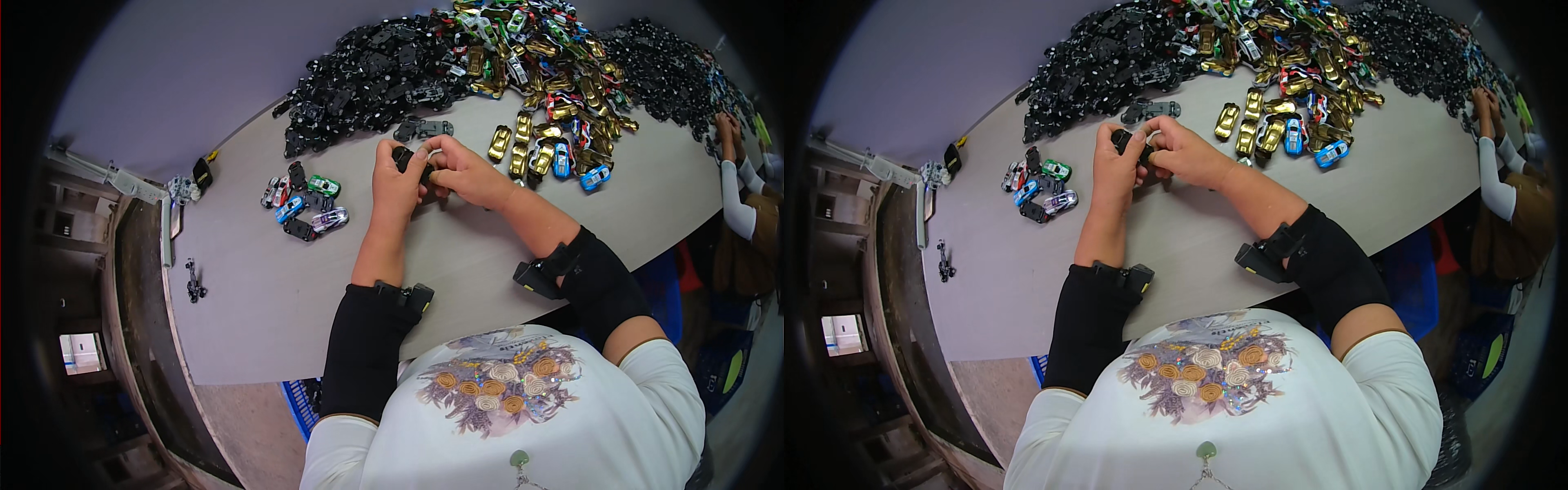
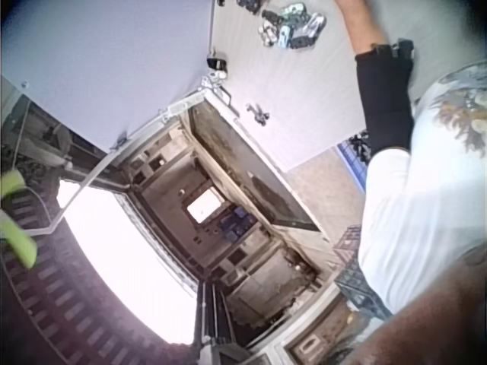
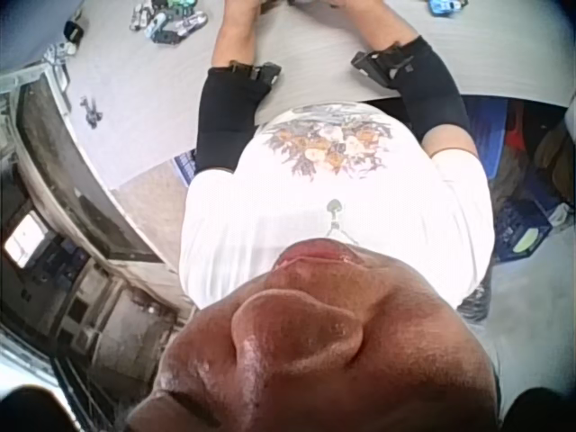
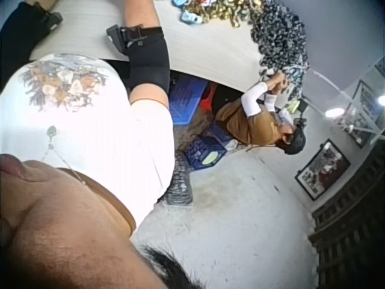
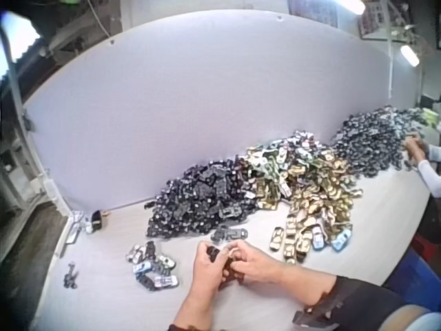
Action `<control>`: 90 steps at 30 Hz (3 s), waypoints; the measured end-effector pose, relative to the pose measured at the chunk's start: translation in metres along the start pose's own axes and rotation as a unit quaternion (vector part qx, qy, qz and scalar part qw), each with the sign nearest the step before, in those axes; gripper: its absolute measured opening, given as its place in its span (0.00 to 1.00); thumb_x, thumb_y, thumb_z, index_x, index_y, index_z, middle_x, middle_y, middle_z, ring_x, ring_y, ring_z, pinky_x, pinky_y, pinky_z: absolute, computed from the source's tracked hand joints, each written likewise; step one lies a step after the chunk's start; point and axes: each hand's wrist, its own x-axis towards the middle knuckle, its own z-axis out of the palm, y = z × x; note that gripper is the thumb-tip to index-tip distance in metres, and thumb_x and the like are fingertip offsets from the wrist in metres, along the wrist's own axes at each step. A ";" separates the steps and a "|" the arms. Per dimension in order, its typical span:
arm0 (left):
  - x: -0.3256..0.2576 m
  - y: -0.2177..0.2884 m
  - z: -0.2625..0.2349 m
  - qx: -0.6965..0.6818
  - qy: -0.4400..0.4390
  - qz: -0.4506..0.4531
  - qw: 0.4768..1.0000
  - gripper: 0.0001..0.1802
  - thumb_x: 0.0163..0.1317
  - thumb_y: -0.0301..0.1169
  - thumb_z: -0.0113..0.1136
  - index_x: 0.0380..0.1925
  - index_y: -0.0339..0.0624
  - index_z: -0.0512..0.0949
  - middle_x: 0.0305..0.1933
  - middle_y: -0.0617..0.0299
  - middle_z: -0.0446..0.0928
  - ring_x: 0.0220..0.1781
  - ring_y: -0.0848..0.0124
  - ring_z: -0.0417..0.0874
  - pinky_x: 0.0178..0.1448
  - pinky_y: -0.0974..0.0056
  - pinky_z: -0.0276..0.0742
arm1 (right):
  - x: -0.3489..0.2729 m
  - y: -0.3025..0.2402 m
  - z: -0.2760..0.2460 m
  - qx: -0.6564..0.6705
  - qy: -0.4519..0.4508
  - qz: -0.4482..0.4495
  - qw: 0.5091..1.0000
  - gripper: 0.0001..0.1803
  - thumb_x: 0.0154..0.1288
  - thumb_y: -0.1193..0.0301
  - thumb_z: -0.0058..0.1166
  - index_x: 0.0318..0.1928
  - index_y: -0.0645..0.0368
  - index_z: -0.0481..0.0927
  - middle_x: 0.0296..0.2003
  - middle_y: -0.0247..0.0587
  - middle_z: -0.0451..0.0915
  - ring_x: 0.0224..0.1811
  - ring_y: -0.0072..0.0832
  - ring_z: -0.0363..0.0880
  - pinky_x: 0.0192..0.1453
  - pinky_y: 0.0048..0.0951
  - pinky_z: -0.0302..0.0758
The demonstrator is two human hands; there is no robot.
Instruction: Inspecting and assembling small toy cars at a table.
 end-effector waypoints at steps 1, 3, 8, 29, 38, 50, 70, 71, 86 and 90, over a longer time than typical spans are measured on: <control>0.000 0.001 0.001 0.000 0.000 0.000 1.000 0.15 0.64 0.35 0.62 0.37 0.46 0.64 0.22 0.68 0.70 0.13 0.83 0.68 0.13 0.76 0.61 | 0.000 0.000 0.000 0.000 0.000 0.000 1.000 0.19 0.66 0.79 0.45 0.56 0.58 0.62 0.34 0.33 0.74 0.31 0.17 0.71 0.34 0.20 0.69; 0.000 0.000 0.003 -0.001 0.000 -0.001 1.000 0.15 0.64 0.34 0.62 0.37 0.46 0.64 0.21 0.68 0.70 0.13 0.83 0.68 0.13 0.76 0.61 | -0.001 -0.002 0.001 0.018 0.019 0.004 1.000 0.19 0.62 0.81 0.44 0.54 0.60 0.63 0.31 0.34 0.75 0.30 0.19 0.73 0.32 0.22 0.69; 0.007 -0.019 -0.002 0.133 0.035 0.138 0.981 0.15 0.64 0.38 0.61 0.40 0.45 0.66 0.26 0.65 0.72 0.25 0.81 0.74 0.24 0.73 0.69 | 0.002 -0.001 0.015 0.014 0.057 -0.026 0.998 0.17 0.63 0.80 0.45 0.52 0.59 0.63 0.32 0.32 0.74 0.29 0.16 0.70 0.31 0.19 0.67; 0.002 -0.018 0.003 0.069 -0.131 0.051 0.988 0.05 0.65 0.28 0.56 0.38 0.40 0.76 0.27 0.68 0.75 0.29 0.80 0.73 0.34 0.71 0.70 | -0.006 -0.028 -0.014 -0.188 0.146 -0.059 0.969 0.08 0.67 0.69 0.55 0.40 0.62 0.79 0.31 0.26 0.76 0.34 0.13 0.70 0.39 0.19 0.70; 0.001 -0.016 0.002 0.071 -0.163 0.012 0.984 0.04 0.65 0.28 0.55 0.37 0.39 0.76 0.26 0.69 0.74 0.28 0.80 0.71 0.34 0.71 0.68 | -0.007 -0.030 -0.016 -0.353 0.148 -0.097 0.919 0.08 0.65 0.71 0.54 0.39 0.62 0.79 0.29 0.36 0.79 0.33 0.23 0.75 0.39 0.26 0.73; 0.000 -0.011 0.005 0.084 -0.183 -0.019 0.979 0.06 0.65 0.28 0.54 0.37 0.37 0.75 0.25 0.67 0.74 0.28 0.78 0.71 0.33 0.70 0.68 | -0.006 -0.024 -0.017 -0.593 0.109 -0.194 0.774 0.04 0.58 0.75 0.54 0.34 0.59 0.76 0.32 0.43 0.79 0.38 0.43 0.78 0.40 0.39 0.75; 0.008 0.005 -0.043 0.180 -0.118 0.006 0.976 0.11 0.68 0.39 0.54 0.42 0.47 0.79 0.27 0.69 0.75 0.27 0.80 0.72 0.31 0.71 0.70 | -0.034 -0.062 -0.077 -0.530 0.251 -0.073 0.807 0.11 0.64 0.68 0.55 0.45 0.57 0.79 0.31 0.43 0.81 0.32 0.34 0.80 0.37 0.32 0.75; 0.013 0.003 -0.065 0.252 -0.083 0.076 0.961 0.12 0.68 0.39 0.54 0.44 0.46 0.80 0.27 0.67 0.75 0.28 0.79 0.73 0.33 0.69 0.71 | -0.037 -0.067 -0.079 -0.550 0.237 -0.076 0.797 0.11 0.62 0.69 0.56 0.45 0.57 0.79 0.32 0.43 0.81 0.33 0.35 0.79 0.38 0.33 0.75; 0.030 0.021 -0.058 0.500 -0.079 0.317 0.802 0.23 0.50 0.27 0.66 0.50 0.44 0.76 0.53 0.53 0.74 0.58 0.54 0.70 0.65 0.54 0.65 | -0.030 -0.046 -0.059 -0.698 0.127 -0.055 0.702 0.16 0.58 0.77 0.52 0.48 0.55 0.76 0.34 0.33 0.80 0.44 0.30 0.78 0.48 0.36 0.71; 0.048 0.019 -0.002 0.507 -0.103 0.355 0.779 0.28 0.49 0.27 0.67 0.54 0.46 0.74 0.53 0.55 0.75 0.58 0.53 0.71 0.64 0.55 0.67 | -0.018 -0.052 -0.049 -0.239 0.135 -0.040 0.961 0.16 0.64 0.77 0.51 0.52 0.57 0.74 0.33 0.30 0.79 0.40 0.24 0.77 0.47 0.30 0.72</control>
